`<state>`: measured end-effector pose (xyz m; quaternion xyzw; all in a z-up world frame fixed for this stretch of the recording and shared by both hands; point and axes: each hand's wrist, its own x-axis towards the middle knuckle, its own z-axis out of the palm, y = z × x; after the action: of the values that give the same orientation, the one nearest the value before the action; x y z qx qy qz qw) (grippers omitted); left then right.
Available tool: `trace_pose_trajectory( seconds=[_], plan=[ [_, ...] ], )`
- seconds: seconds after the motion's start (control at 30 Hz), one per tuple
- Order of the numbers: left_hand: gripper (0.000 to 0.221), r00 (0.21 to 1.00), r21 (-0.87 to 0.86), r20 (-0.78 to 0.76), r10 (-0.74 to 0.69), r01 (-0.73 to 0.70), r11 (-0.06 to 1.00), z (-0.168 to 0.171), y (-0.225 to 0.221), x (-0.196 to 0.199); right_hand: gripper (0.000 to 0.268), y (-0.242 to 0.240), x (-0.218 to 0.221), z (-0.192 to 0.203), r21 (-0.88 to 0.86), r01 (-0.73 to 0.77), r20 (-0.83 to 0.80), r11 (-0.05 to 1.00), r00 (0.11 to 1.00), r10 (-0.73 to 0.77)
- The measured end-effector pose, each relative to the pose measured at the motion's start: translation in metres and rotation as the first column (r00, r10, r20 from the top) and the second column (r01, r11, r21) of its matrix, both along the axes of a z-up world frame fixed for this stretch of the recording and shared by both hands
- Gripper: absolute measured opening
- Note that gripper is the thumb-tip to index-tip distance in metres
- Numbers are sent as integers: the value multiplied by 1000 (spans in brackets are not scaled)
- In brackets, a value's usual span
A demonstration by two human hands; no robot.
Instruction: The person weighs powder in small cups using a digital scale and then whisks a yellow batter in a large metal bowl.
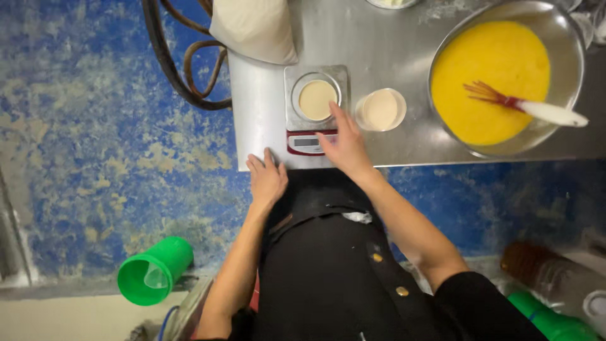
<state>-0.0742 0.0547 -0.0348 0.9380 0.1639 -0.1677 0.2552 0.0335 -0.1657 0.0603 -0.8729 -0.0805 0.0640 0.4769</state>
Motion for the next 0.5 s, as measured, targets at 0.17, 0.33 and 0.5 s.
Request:
trace_pose_trajectory(
  seconds=[0.17, 0.33, 0.5],
  plan=[
    [72, 1000, 102, 7, -19, 18, 995, 5, -15, -11, 100, 3, 25, -28, -186, 8, 150, 983, 988, 20],
    [82, 1000, 185, 13, -17, 14, 983, 17, -24, -14, 102, 3, 21, -23, -135, -32, 162, 990, 985, 54],
    [98, 999, 277, 35, 2, -11, 961, 9, -32, -5, 95, -14, 1, -13, -77, -50, 165, 996, 984, 63]
  ],
)
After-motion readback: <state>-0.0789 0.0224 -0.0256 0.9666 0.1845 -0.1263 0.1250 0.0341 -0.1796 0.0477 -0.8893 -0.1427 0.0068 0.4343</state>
